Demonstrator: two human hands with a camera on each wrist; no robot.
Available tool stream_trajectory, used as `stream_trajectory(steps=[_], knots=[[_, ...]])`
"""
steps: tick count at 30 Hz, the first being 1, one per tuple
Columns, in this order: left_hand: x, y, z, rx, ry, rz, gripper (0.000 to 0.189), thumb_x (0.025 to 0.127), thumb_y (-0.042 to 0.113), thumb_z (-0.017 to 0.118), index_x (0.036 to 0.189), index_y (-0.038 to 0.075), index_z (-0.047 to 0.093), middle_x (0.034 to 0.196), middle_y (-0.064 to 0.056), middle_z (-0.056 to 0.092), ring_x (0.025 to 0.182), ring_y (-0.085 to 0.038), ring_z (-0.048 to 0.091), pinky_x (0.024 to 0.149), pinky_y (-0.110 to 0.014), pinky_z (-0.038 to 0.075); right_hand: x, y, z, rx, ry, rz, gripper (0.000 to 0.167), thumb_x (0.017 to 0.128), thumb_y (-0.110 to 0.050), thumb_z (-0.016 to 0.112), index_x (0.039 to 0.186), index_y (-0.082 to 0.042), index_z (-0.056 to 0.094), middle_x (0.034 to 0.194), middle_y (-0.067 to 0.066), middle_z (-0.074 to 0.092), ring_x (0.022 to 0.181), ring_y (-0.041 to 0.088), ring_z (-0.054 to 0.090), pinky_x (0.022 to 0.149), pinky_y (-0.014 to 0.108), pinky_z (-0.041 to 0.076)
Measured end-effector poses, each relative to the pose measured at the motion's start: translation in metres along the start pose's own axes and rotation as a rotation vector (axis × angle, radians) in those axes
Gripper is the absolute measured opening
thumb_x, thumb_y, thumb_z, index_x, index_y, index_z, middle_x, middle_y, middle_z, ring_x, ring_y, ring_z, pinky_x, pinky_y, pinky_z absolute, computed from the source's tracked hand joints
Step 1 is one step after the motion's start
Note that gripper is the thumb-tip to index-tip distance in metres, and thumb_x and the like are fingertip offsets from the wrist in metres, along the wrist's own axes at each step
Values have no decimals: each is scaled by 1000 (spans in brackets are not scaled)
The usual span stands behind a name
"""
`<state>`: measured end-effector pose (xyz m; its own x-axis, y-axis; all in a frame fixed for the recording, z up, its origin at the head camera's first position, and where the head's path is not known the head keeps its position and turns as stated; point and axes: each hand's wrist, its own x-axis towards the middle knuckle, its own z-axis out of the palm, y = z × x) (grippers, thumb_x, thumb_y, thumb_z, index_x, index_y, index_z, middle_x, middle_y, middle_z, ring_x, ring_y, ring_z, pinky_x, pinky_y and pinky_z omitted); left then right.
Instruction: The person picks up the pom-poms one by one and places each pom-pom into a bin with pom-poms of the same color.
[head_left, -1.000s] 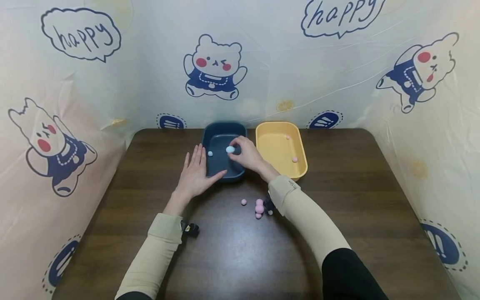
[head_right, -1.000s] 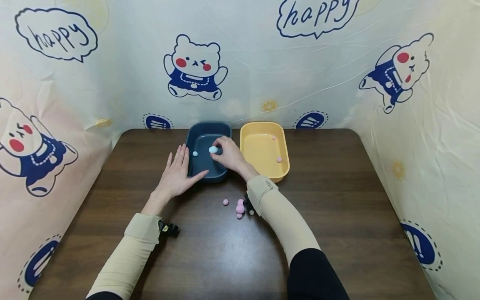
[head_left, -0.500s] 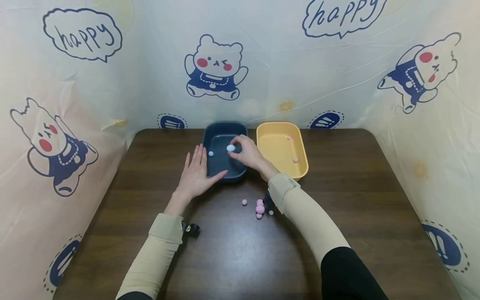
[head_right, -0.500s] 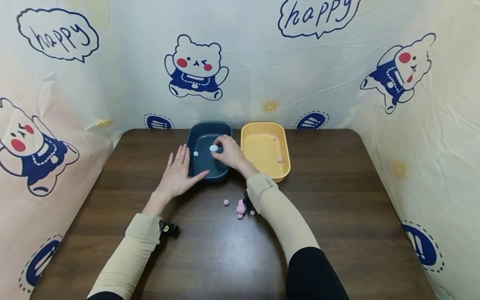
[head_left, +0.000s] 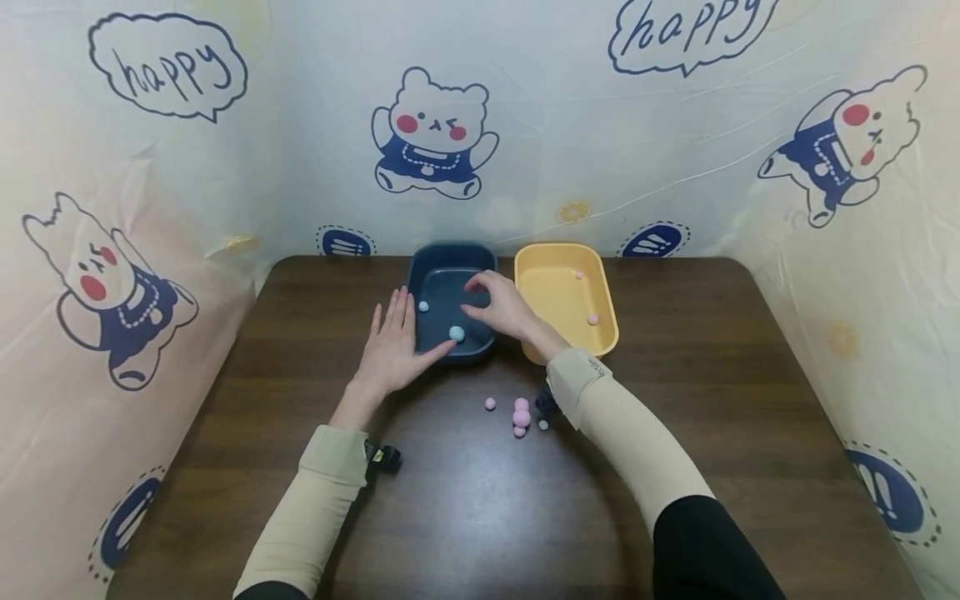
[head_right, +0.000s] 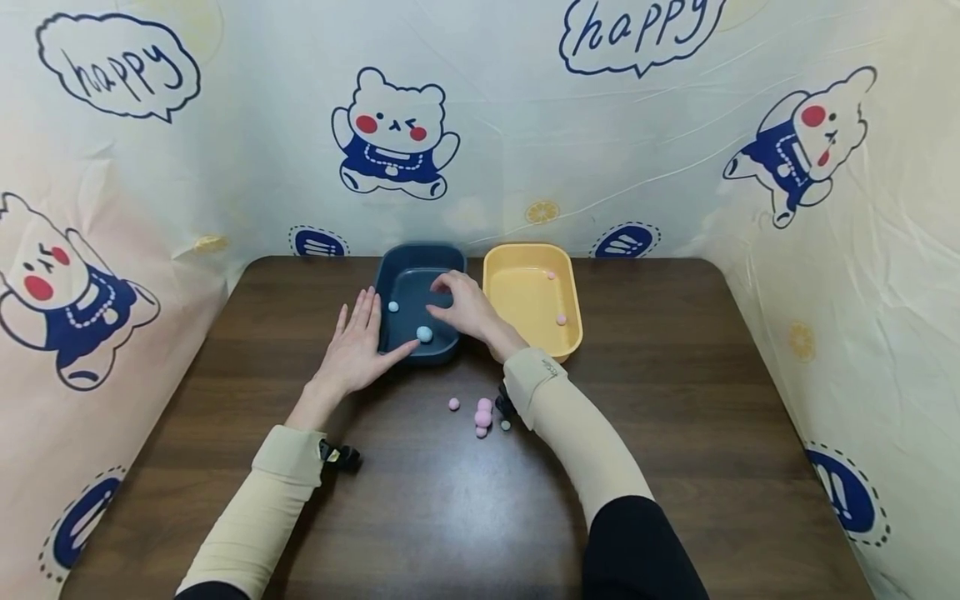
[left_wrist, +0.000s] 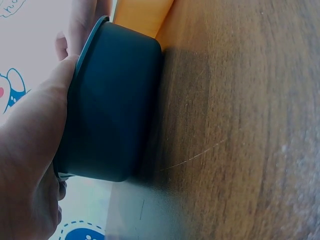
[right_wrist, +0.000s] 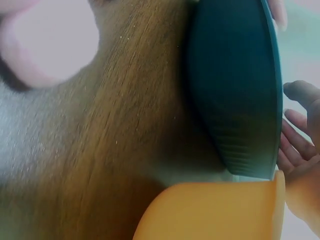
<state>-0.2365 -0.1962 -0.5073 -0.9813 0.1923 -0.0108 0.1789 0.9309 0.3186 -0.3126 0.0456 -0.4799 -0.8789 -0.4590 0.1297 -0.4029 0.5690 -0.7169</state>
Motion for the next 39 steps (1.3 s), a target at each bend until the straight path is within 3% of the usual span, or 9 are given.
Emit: stream_trajectory(steps=[20, 32, 39], knots=[[0, -1, 1, 2, 11, 3, 128, 95, 94, 40, 175, 0, 7, 186, -15, -7, 175, -39, 0, 140, -66, 4, -34, 3, -15, 6, 19, -53, 44, 101, -18, 82, 139, -2, 69, 138, 17, 69, 132, 37, 65, 118, 50, 54], [1, 0, 1, 12, 18, -3, 128, 95, 93, 43, 175, 0, 8, 186, -16, -5, 175, -39, 3, 140, -65, 5, -62, 9, -23, -8, 26, -103, 44, 99, -21, 83, 139, -6, 70, 139, 14, 70, 132, 31, 63, 121, 50, 52], [0, 1, 1, 5, 16, -2, 127, 95, 91, 45, 175, 1, 5, 186, -15, -5, 175, -38, 1, 141, -64, 5, -79, 10, -30, 26, 20, -109, 46, 99, -21, 83, 140, -5, 69, 140, 16, 70, 135, 39, 64, 121, 54, 52]])
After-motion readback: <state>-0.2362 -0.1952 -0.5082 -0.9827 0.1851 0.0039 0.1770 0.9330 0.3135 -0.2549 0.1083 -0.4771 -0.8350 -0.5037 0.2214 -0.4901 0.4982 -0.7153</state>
